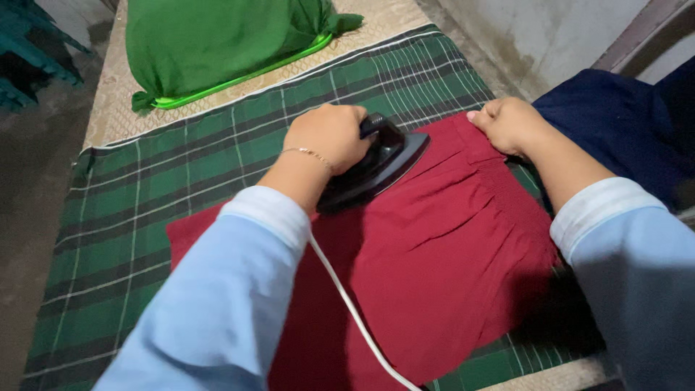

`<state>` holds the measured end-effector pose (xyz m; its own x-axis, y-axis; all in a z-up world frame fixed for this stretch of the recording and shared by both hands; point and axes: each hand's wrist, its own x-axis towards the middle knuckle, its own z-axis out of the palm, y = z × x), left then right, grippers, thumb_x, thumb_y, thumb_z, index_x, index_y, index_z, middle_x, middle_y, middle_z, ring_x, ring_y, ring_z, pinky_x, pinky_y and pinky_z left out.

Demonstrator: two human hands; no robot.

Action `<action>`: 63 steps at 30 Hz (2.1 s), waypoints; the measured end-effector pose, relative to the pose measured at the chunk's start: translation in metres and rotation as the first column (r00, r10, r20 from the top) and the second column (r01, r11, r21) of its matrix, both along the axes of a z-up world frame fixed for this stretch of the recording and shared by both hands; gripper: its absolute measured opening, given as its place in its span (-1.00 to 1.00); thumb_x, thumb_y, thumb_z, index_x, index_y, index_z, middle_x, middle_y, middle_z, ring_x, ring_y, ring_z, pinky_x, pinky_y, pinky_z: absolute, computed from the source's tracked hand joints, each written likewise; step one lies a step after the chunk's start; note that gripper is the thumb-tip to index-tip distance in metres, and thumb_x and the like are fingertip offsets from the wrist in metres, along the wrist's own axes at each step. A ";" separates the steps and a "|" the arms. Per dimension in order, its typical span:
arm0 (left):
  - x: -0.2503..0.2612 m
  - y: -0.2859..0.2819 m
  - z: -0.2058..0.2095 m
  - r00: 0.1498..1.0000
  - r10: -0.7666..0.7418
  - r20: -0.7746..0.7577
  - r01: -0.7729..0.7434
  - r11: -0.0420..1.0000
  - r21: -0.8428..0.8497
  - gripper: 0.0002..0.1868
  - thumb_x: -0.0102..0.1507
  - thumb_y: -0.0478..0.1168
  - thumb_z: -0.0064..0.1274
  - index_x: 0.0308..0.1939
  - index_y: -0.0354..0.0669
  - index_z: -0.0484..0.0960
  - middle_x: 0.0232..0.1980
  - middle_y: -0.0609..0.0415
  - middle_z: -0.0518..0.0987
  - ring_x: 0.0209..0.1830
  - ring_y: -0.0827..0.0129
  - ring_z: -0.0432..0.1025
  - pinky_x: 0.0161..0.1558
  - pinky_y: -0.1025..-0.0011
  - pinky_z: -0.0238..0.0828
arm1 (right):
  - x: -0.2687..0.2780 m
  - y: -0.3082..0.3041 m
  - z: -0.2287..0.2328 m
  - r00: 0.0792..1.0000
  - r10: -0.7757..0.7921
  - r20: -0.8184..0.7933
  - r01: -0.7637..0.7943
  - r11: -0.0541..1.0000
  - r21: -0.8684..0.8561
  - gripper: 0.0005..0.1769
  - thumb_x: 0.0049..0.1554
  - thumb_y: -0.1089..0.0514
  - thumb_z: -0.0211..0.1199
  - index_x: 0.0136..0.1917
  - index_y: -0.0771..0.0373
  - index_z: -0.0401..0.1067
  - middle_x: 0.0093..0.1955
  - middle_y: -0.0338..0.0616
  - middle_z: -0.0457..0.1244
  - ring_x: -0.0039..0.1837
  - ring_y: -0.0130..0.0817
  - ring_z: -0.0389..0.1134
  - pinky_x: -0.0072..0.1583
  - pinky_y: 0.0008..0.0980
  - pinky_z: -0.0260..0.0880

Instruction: The person irons a red shirt on a plaid-covered table using a handheld electric iron. They smooth the fabric, fold the collar, and press the sleeves and body of the shirt while adjusting its position.

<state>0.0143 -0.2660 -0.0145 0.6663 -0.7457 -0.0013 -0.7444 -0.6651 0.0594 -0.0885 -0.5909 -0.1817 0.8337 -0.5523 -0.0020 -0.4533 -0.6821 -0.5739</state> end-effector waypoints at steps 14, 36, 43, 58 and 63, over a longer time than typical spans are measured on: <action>0.006 -0.149 -0.044 0.875 0.167 -0.454 -0.205 0.978 -0.035 -0.19 0.29 -0.30 0.19 0.45 -0.54 0.04 0.22 -0.50 0.67 0.26 -0.12 0.63 0.31 0.21 0.49 | -0.006 0.011 0.001 0.994 -0.053 0.095 0.050 0.998 0.031 -0.48 0.30 -0.17 0.34 -0.24 0.32 0.51 -0.32 0.12 0.36 -0.25 -0.02 0.37 -0.09 -0.02 0.39; -0.020 -0.138 -0.025 0.851 0.228 -0.472 -0.314 0.943 -0.111 0.13 0.12 -0.35 0.41 0.57 -0.42 -0.06 0.27 -0.48 0.61 0.35 -0.19 0.54 0.31 0.11 0.51 | -0.018 0.017 0.004 0.979 -0.060 0.196 0.041 0.994 0.099 -0.69 0.21 -0.03 0.47 0.00 0.23 0.49 -0.25 -0.05 0.41 -0.26 -0.22 0.40 -0.15 -0.14 0.40; 0.009 -0.069 -0.019 0.960 0.137 -0.245 -0.133 0.991 0.032 -0.20 0.40 -0.14 0.00 0.67 -0.12 0.02 0.33 -0.37 0.59 0.32 -0.22 0.53 0.28 -0.04 0.46 | -0.020 0.018 0.000 0.973 -0.050 0.225 0.044 0.999 0.033 -0.68 0.17 -0.02 0.52 -0.03 0.23 0.52 -0.23 -0.06 0.42 -0.20 -0.22 0.43 -0.08 -0.20 0.43; 0.036 0.182 0.012 0.993 0.063 -0.097 -0.065 0.998 -0.015 -0.57 0.20 0.09 0.21 0.13 0.21 0.64 -0.13 -0.12 0.77 -0.10 -0.12 0.66 -0.03 0.00 0.59 | -0.025 0.023 0.010 0.977 -0.057 0.206 0.022 0.985 0.172 -0.67 0.22 -0.03 0.46 0.03 0.25 0.50 -0.26 -0.07 0.40 -0.30 -0.24 0.37 -0.21 -0.18 0.38; 0.034 0.147 0.000 0.983 -0.158 0.092 0.162 0.986 -0.031 -0.64 0.19 0.13 0.24 -0.03 0.12 0.67 -0.24 -0.16 0.73 -0.17 -0.20 0.61 -0.10 -0.08 0.55 | -0.037 0.025 0.010 0.961 -0.045 0.273 -0.017 0.975 0.220 -0.70 0.25 -0.01 0.44 0.05 0.24 0.49 -0.33 -0.18 0.34 -0.33 -0.42 0.28 -0.25 -0.31 0.28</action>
